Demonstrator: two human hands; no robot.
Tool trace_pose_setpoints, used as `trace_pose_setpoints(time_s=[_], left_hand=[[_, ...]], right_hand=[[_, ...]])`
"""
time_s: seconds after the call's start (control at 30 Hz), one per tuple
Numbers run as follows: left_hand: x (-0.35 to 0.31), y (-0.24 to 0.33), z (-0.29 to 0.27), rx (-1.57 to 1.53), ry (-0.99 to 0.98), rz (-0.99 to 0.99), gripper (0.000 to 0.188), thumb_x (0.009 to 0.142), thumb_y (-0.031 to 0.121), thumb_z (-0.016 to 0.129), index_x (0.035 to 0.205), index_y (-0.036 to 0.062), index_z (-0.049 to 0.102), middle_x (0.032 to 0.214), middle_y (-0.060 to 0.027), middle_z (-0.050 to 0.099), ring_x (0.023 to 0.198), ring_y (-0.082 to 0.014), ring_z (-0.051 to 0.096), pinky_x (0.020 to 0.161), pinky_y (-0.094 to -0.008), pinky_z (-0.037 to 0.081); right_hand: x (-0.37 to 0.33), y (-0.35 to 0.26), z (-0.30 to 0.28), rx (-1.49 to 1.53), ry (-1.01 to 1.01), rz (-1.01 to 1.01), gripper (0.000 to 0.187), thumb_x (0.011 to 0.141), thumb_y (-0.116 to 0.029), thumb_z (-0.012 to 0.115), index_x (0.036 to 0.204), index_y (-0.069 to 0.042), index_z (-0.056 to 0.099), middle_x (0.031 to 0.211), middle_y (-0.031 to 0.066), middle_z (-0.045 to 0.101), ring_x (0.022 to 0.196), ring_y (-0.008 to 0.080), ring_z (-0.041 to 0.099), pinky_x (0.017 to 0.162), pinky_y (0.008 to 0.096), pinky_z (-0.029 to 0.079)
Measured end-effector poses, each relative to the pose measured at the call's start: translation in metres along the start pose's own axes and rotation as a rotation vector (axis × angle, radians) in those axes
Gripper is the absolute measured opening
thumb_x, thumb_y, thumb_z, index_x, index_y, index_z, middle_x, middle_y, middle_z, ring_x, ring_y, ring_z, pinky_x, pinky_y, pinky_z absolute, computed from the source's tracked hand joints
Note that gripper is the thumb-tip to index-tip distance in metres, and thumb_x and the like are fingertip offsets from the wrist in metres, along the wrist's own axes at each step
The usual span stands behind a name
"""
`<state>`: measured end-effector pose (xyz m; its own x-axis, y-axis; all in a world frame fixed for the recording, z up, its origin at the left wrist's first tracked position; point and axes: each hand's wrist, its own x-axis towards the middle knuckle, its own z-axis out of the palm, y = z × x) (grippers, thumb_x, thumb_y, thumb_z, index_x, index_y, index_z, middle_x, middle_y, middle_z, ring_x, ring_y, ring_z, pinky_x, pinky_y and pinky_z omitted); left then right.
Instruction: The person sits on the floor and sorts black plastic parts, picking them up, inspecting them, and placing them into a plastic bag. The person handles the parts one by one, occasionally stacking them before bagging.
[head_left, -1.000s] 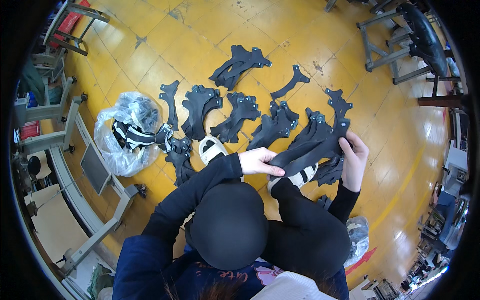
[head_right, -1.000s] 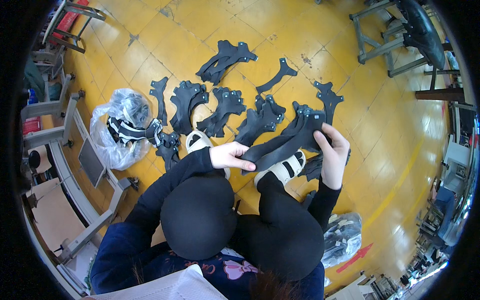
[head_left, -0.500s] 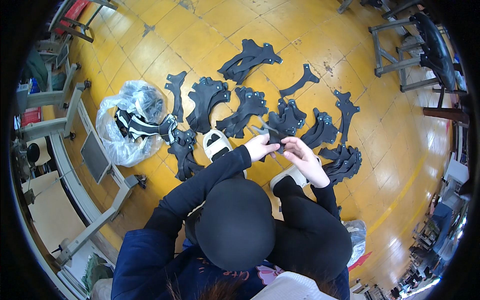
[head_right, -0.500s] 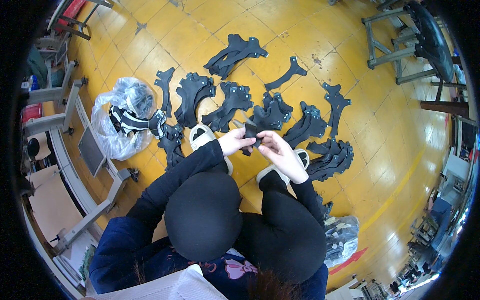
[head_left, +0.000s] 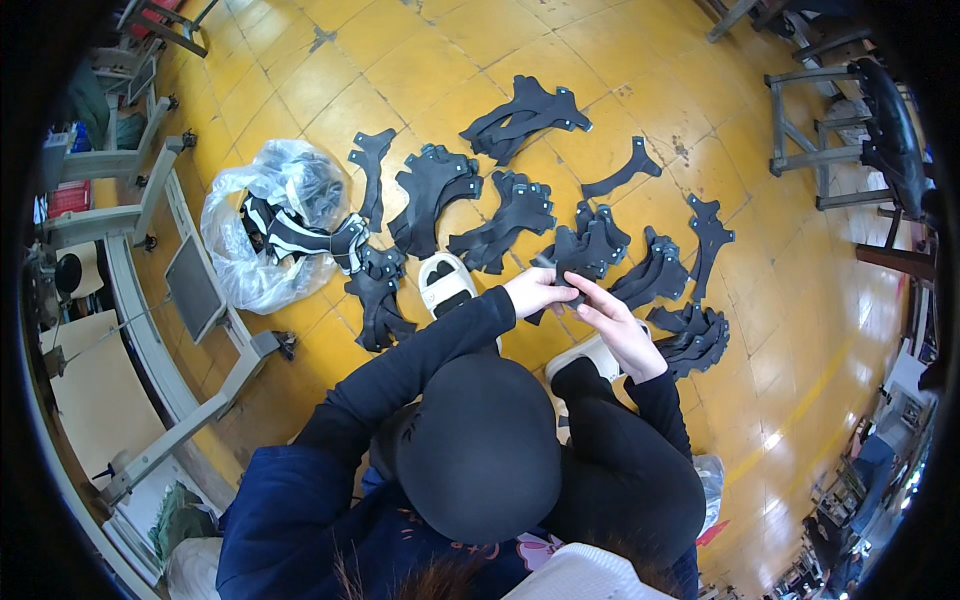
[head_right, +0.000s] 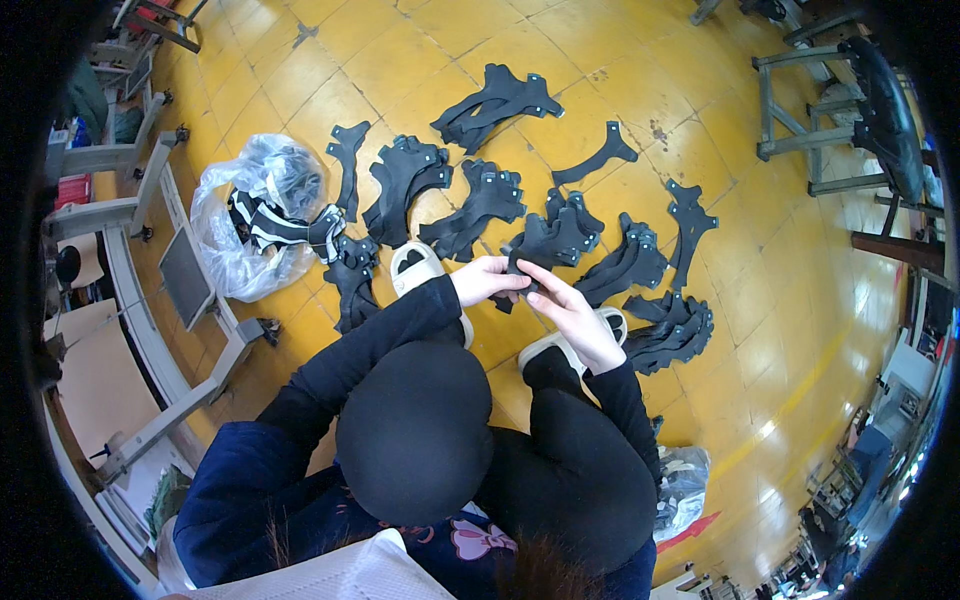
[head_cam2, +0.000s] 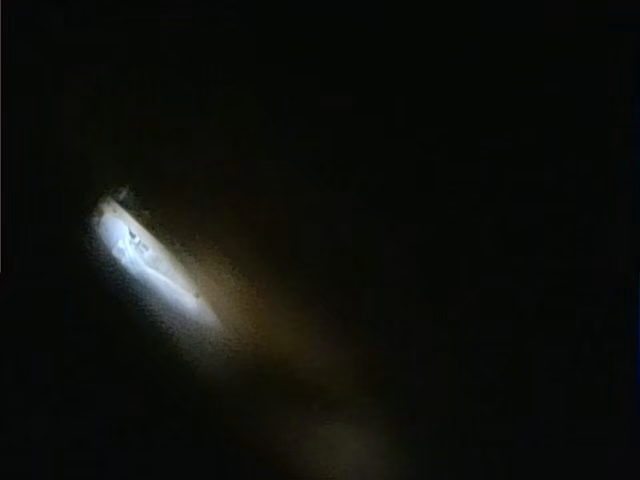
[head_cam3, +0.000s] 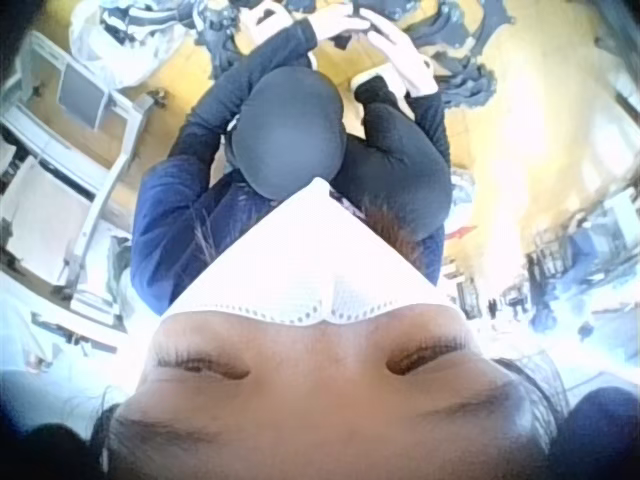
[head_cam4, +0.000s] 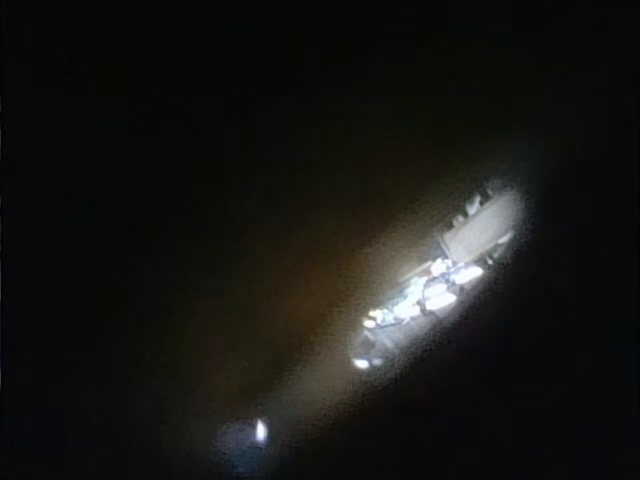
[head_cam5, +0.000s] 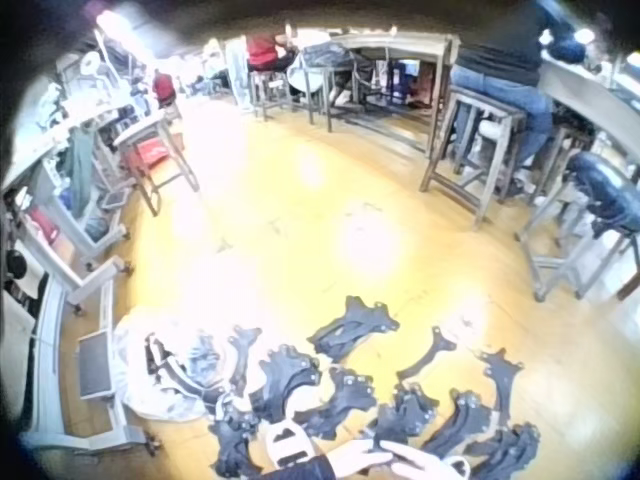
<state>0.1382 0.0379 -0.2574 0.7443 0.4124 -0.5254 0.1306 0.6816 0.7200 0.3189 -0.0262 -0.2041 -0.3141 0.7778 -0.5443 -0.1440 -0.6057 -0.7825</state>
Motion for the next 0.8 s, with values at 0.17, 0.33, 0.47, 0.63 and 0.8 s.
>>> trace_pose_setpoints(time_s=[0.17,0.33,0.47,0.63,0.8], left_hand=[[0.002,-0.013,-0.014,-0.036,0.071,-0.07,0.031,0.092,0.033,0.056,0.107,0.0065,0.063,0.089,0.0014,0.063,0.078,-0.0064,0.057,0.069,-0.0199,0.043],[-0.008,-0.04,-0.032,0.022,0.167,-0.014,0.036,0.093,0.032,0.053,0.115,0.0044,0.06,0.089,-0.0001,0.064,0.079,-0.0073,0.058,0.071,-0.0204,0.044],[-0.029,-0.092,-0.053,0.426,0.318,-0.222,0.023,0.091,0.026,0.055,0.096,0.0042,0.063,0.08,-0.0049,0.064,0.07,-0.0124,0.06,0.062,-0.0268,0.048],[-0.035,-0.172,-0.079,1.103,0.386,0.537,0.008,0.082,0.016,0.056,0.085,0.0107,0.062,0.083,-0.0042,0.059,0.079,-0.0241,0.058,0.07,-0.0336,0.046],[-0.031,-0.162,-0.075,1.219,0.578,0.575,0.008,0.079,0.015,0.057,0.081,0.0077,0.06,0.075,-0.0051,0.058,0.075,-0.0223,0.057,0.069,-0.0335,0.045]], right_hand=[[0.021,0.005,-0.008,0.373,-0.006,-0.01,0.045,0.092,-0.014,0.051,0.135,-0.002,0.042,0.138,0.0068,0.043,0.12,0.0126,0.044,0.099,0.0297,0.036],[0.047,-0.035,-0.042,0.255,0.123,-0.09,0.042,0.092,-0.019,0.053,0.131,-0.003,0.046,0.137,0.004,0.044,0.114,0.0088,0.046,0.09,0.0282,0.041],[0.075,-0.078,-0.086,0.177,0.213,-0.098,0.039,0.091,-0.019,0.053,0.127,-0.004,0.05,0.13,0.0009,0.051,0.109,0.0077,0.049,0.086,0.0299,0.042],[0.107,-0.1,-0.162,-0.114,0.339,-0.051,0.03,0.091,-0.016,0.055,0.118,-0.006,0.06,0.115,-0.0012,0.06,0.101,0.0065,0.051,0.084,0.0256,0.042],[0.098,-0.087,-0.188,-0.158,0.458,0.069,0.027,0.089,-0.007,0.055,0.116,-0.002,0.06,0.107,0.003,0.063,0.09,0.0088,0.059,0.079,0.021,0.047]])
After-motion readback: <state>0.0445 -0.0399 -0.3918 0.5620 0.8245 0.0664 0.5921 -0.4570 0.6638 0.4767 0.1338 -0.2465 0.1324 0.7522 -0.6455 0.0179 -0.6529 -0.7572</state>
